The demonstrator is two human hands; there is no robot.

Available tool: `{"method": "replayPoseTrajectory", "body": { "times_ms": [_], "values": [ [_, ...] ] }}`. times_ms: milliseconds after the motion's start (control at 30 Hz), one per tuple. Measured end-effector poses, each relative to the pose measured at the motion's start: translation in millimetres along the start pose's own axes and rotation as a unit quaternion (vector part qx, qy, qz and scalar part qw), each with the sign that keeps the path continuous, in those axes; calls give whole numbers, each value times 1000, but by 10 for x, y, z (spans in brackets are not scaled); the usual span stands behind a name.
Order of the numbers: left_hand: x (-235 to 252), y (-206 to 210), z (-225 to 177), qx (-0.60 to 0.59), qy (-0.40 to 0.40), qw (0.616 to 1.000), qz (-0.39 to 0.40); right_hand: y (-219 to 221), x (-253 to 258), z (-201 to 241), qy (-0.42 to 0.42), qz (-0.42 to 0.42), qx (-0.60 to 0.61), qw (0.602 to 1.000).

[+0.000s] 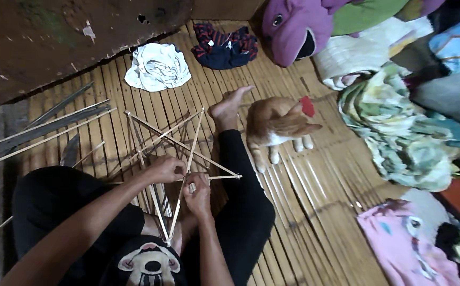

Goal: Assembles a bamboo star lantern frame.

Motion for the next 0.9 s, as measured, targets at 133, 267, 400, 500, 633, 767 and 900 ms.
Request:
{"method": "replayPoseTrajectory", "body": {
  "times_ms": [133, 267, 400, 500, 633, 767, 900],
  "values": [
    [65, -1, 112, -150, -66, 986, -1, -1, 4, -2, -1, -5, 7, 1000],
    [109, 31, 96, -154, -74, 985, 3, -1, 0, 2, -3, -13, 6, 1000],
    [138, 39, 48, -111, -83, 990, 16, 5, 2, -5, -5, -16, 5, 1000],
    [157, 43, 39, -103, -77, 991, 20, 0, 3, -4, -3, -15, 6, 1000],
    [163, 13, 0, -124, -85, 989, -7, 4, 3, 0, -10, -19, 11, 1000],
    [264, -10, -75, -126, -62, 990, 0, 8, 5, -3, -13, -22, 14, 1000],
    [379, -230, -354, -73, -16, 996, -49, 12, 1, -11, -8, -14, 6, 1000]
  ]
}}
Point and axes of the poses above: each hand's wrist, its own x-axis towards the middle knuckle, its own y-axis out of the palm, z = x × y, the point moved 6 cm from there along x, towards the middle knuckle, and after that the axes turned 14 degrees about -x, right-handed, at the moved point
